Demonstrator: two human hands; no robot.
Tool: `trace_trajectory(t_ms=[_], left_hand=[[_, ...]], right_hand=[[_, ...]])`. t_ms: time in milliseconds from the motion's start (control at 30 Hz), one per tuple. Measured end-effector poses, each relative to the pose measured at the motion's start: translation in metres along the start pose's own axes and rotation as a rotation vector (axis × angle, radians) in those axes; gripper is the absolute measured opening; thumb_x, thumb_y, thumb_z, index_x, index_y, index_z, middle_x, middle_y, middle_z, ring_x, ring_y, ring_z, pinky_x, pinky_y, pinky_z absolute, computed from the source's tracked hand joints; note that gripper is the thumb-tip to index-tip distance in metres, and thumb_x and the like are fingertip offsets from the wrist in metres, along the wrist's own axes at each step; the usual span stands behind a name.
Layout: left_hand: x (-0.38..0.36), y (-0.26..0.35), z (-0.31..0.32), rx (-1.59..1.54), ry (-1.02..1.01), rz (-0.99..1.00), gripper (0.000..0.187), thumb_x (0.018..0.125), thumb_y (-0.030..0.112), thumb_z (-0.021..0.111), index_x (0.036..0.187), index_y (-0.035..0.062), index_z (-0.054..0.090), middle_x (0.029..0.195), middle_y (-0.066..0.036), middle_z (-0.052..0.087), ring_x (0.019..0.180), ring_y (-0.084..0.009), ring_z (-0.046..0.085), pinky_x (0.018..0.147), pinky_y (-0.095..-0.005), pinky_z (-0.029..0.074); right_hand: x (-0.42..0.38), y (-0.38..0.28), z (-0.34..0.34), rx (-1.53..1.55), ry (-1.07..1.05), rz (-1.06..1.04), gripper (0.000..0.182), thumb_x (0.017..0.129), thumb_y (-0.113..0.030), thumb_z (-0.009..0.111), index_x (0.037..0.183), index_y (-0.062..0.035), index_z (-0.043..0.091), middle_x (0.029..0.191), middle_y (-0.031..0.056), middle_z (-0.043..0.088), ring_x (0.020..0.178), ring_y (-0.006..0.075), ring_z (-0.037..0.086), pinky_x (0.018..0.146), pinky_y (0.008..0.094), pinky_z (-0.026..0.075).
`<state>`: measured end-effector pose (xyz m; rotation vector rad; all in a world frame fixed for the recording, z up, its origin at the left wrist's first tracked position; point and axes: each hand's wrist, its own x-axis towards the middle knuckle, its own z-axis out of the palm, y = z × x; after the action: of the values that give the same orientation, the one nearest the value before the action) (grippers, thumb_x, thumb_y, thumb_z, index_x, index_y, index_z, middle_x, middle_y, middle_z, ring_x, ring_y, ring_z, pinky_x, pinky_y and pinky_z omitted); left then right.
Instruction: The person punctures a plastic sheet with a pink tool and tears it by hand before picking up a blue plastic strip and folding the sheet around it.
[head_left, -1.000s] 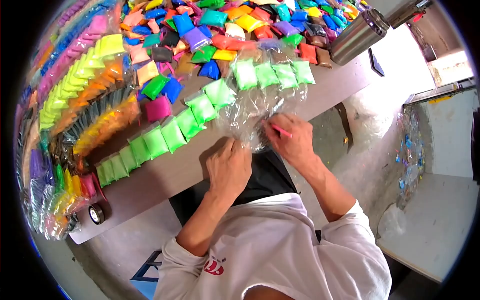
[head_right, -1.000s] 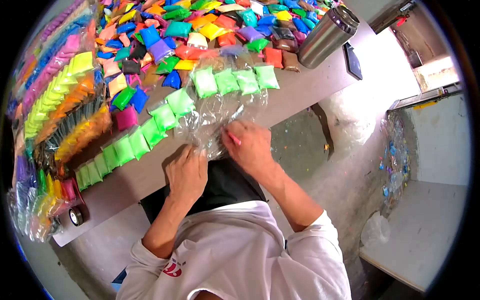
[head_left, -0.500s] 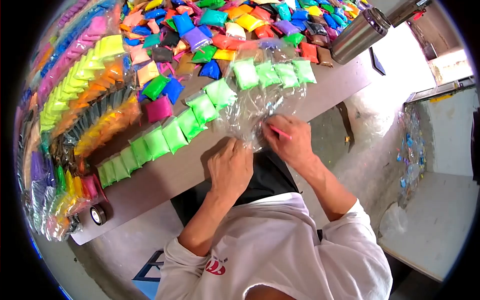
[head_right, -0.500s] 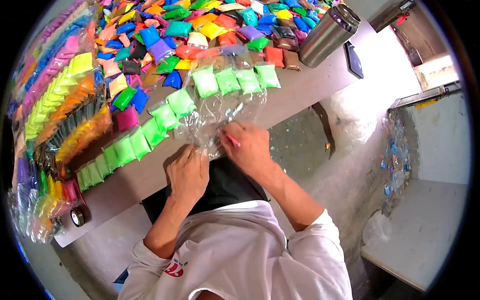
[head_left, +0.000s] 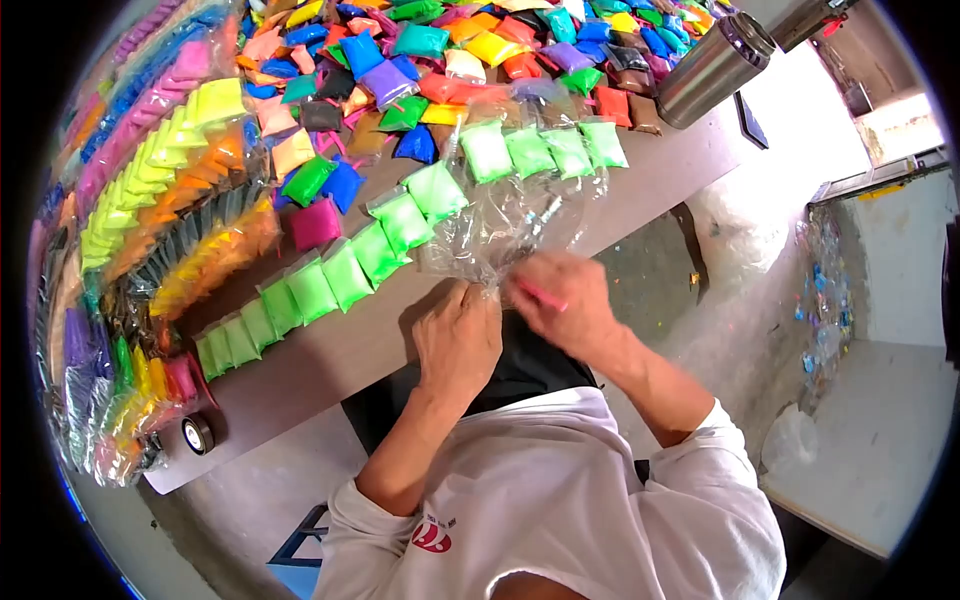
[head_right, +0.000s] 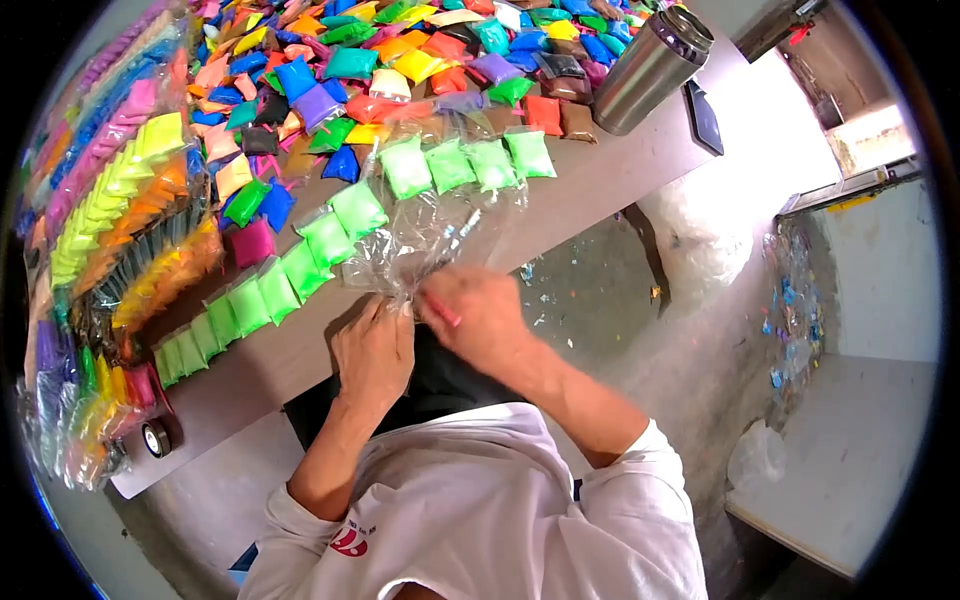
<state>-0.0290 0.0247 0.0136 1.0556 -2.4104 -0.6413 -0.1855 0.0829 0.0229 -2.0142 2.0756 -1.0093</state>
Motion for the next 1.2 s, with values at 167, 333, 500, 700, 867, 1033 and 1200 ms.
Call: trace_trajectory(t_ms=[167, 333, 500, 700, 867, 1033, 1200], left_hand=[[0.000, -0.001, 0.000, -0.014, 0.001, -0.013, 0.023, 0.094, 0.019, 0.059, 0.079, 0.0007, 0.059, 0.077, -0.015, 0.061, 0.067, -0.0390, 0.060, 0.060, -0.0478, 0.048], [0.004, -0.002, -0.015, -0.117, -0.029, -0.069, 0.025, 0.092, 0.020, 0.060, 0.074, 0.0021, 0.059, 0.072, -0.013, 0.061, 0.066, -0.0377, 0.061, 0.058, -0.0479, 0.047], [0.011, -0.004, -0.014, -0.102, -0.048, -0.057, 0.025, 0.092, 0.022, 0.059, 0.075, 0.0038, 0.060, 0.074, -0.013, 0.063, 0.067, -0.0373, 0.063, 0.060, -0.0497, 0.047], [0.007, 0.001, -0.008, -0.039, -0.043, -0.099, 0.024, 0.093, 0.021, 0.055, 0.078, 0.0040, 0.061, 0.078, -0.012, 0.065, 0.070, -0.0386, 0.064, 0.063, -0.0518, 0.048], [0.005, 0.002, -0.005, -0.036, -0.048, -0.087, 0.019, 0.090, 0.017, 0.055, 0.078, 0.0033, 0.060, 0.079, -0.014, 0.066, 0.068, -0.0386, 0.065, 0.062, -0.0521, 0.049], [0.006, 0.001, -0.006, -0.039, -0.050, -0.092, 0.018, 0.089, 0.017, 0.056, 0.078, 0.0032, 0.059, 0.076, -0.015, 0.063, 0.069, -0.0394, 0.063, 0.062, -0.0504, 0.047], [0.003, -0.001, -0.004, -0.082, -0.028, -0.086, 0.017, 0.089, 0.016, 0.056, 0.078, 0.0032, 0.059, 0.076, -0.014, 0.064, 0.069, -0.0393, 0.063, 0.061, -0.0512, 0.046]], right_hand=[[-0.004, 0.008, 0.009, 0.051, -0.069, 0.059, 0.014, 0.082, -0.014, 0.070, 0.082, -0.0056, 0.060, 0.074, 0.0113, 0.060, 0.070, 0.0341, 0.063, 0.060, 0.0439, 0.051], [-0.002, 0.008, 0.005, 0.009, -0.068, 0.007, 0.013, 0.082, -0.011, 0.069, 0.084, -0.0042, 0.058, 0.076, 0.0125, 0.060, 0.074, 0.0349, 0.063, 0.064, 0.0438, 0.051], [-0.003, 0.010, 0.003, 0.009, -0.057, 0.037, 0.010, 0.081, -0.008, 0.068, 0.083, -0.0047, 0.059, 0.075, 0.0128, 0.060, 0.071, 0.0347, 0.062, 0.062, 0.0434, 0.050], [-0.002, 0.007, 0.004, -0.008, 0.038, 0.107, 0.010, 0.079, -0.007, 0.069, 0.081, -0.0057, 0.060, 0.073, 0.0125, 0.059, 0.070, 0.0341, 0.062, 0.060, 0.0424, 0.049], [-0.001, -0.002, 0.004, -0.001, 0.032, -0.002, 0.010, 0.078, -0.008, 0.070, 0.082, -0.0055, 0.061, 0.073, 0.0115, 0.061, 0.070, 0.0325, 0.062, 0.060, 0.0416, 0.050], [0.008, 0.014, 0.002, -0.146, -0.057, 0.012, 0.011, 0.077, -0.009, 0.071, 0.084, -0.0057, 0.062, 0.079, 0.0112, 0.063, 0.070, 0.0321, 0.062, 0.060, 0.0410, 0.049], [0.003, -0.002, 0.008, -0.007, -0.004, -0.144, 0.015, 0.080, -0.010, 0.069, 0.076, -0.0052, 0.055, 0.074, 0.0108, 0.059, 0.071, 0.0323, 0.060, 0.063, 0.0431, 0.049]])
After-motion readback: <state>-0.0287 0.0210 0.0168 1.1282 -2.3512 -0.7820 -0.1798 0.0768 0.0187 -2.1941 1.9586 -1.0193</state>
